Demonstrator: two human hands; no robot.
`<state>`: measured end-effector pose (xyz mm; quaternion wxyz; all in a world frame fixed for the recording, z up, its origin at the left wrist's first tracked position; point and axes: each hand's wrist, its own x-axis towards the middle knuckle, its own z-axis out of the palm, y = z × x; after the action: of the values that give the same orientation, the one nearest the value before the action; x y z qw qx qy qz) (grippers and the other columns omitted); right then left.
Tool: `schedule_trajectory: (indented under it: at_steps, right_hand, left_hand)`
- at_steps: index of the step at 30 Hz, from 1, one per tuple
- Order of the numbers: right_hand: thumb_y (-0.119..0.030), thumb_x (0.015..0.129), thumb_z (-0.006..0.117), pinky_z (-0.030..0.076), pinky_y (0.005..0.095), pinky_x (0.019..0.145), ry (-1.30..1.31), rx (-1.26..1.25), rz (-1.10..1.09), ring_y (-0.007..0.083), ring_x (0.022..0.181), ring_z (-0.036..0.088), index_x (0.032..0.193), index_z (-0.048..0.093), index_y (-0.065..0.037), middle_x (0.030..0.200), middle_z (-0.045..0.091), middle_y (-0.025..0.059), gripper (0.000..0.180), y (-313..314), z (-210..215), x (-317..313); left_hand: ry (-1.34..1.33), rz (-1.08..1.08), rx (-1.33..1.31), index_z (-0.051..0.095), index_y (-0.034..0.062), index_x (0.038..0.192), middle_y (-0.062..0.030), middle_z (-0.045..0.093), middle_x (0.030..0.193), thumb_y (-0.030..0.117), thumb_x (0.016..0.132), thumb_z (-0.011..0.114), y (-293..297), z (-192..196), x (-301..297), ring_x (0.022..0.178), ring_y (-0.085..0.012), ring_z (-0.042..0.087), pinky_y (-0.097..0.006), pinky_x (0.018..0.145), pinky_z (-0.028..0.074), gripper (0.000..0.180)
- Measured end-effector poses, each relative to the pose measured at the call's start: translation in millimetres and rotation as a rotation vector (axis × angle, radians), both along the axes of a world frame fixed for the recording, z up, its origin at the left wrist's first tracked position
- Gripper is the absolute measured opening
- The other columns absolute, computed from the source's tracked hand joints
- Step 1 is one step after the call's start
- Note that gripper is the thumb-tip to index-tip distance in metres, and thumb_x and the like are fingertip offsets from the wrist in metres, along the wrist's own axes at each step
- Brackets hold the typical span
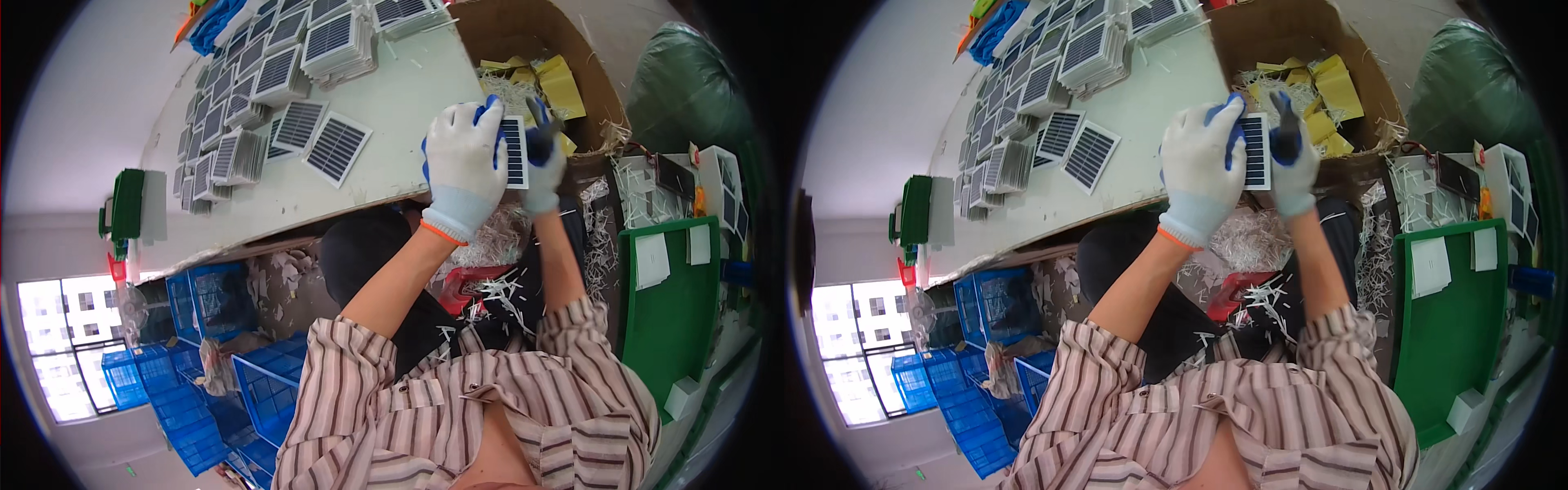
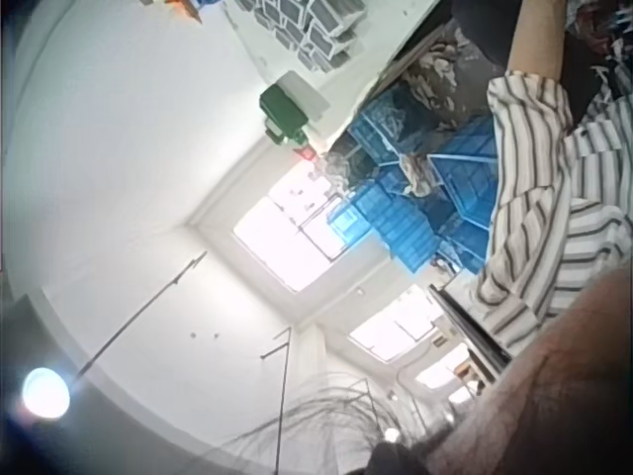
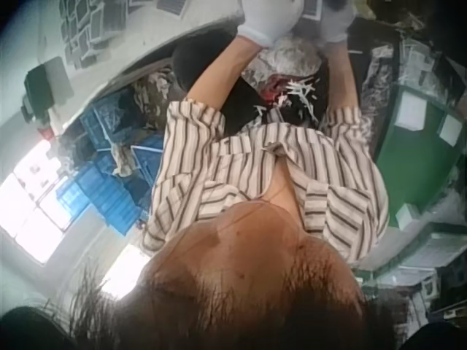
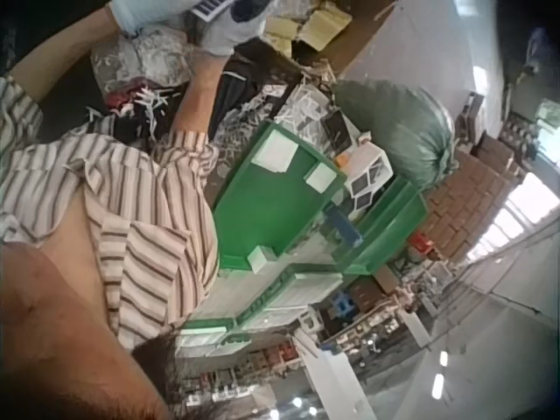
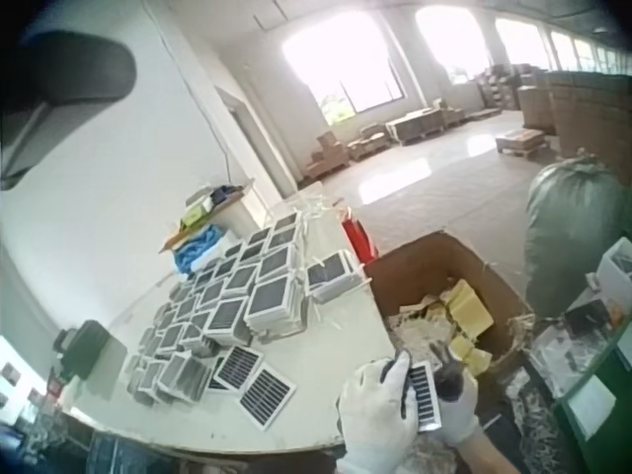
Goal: Trimming the excess plastic edges from small solar panels using a pair of pliers.
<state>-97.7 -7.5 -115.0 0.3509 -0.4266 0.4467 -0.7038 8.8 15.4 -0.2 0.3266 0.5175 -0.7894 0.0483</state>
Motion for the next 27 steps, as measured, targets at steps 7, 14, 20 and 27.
schedule_trajectory:
  at_steps: [7,14,20,27]
  right_hand:
    - [0.002,0.066,0.066,0.048,0.0288,0.065,0.73,-0.261,0.15,0.0207,0.075,0.064,0.1,0.064,-0.001,0.083,0.065,0.0092,0.034,49.5,62.3,-103.7]
    - [-0.014,0.078,0.071,0.042,0.0214,0.049,0.451,0.774,0.183,0.0062,0.056,0.053,0.085,0.064,-0.001,0.064,0.058,0.0003,0.017,120.6,55.7,-267.9]
    - [-0.025,0.073,0.073,0.04,0.0272,0.037,0.677,1.208,0.125,0.0113,0.047,0.052,0.071,0.059,-0.005,0.055,0.053,0.0015,0.025,147.5,24.3,-351.3]
    - [-0.035,0.082,0.063,0.048,0.0444,0.066,1.257,0.878,-0.283,0.0389,0.077,0.06,0.098,0.058,-0.008,0.083,0.064,0.0182,0.032,143.6,-2.1,-300.4]
  left_hand:
    - [0.172,-0.139,0.099,0.053,0.0092,0.123,-0.0197,0.052,0.119,0.021,0.068,0.071,-3.9,15.3,57.8,0.111,-0.038,0.047,-0.044,0.096,0.037,0.059]
    - [-0.261,-0.02,0.194,0.05,0.004,0.127,-0.0196,0.047,0.132,0.021,0.084,0.053,26.9,17.1,126.1,0.121,-0.0389,0.043,-0.045,0.105,0.029,0.047]
    - [-0.141,-0.263,0.226,0.055,0.0061,0.123,-0.017,0.053,0.124,0.006,0.079,0.055,18.4,22.8,53.0,0.115,-0.0346,0.049,-0.04,0.099,0.037,0.043]
    - [-0.256,0.027,0.079,0.057,0.0056,0.119,-0.0194,0.055,0.118,0.019,0.079,0.061,-4.5,10.5,70.7,0.109,-0.0352,0.051,-0.042,0.095,0.039,0.043]
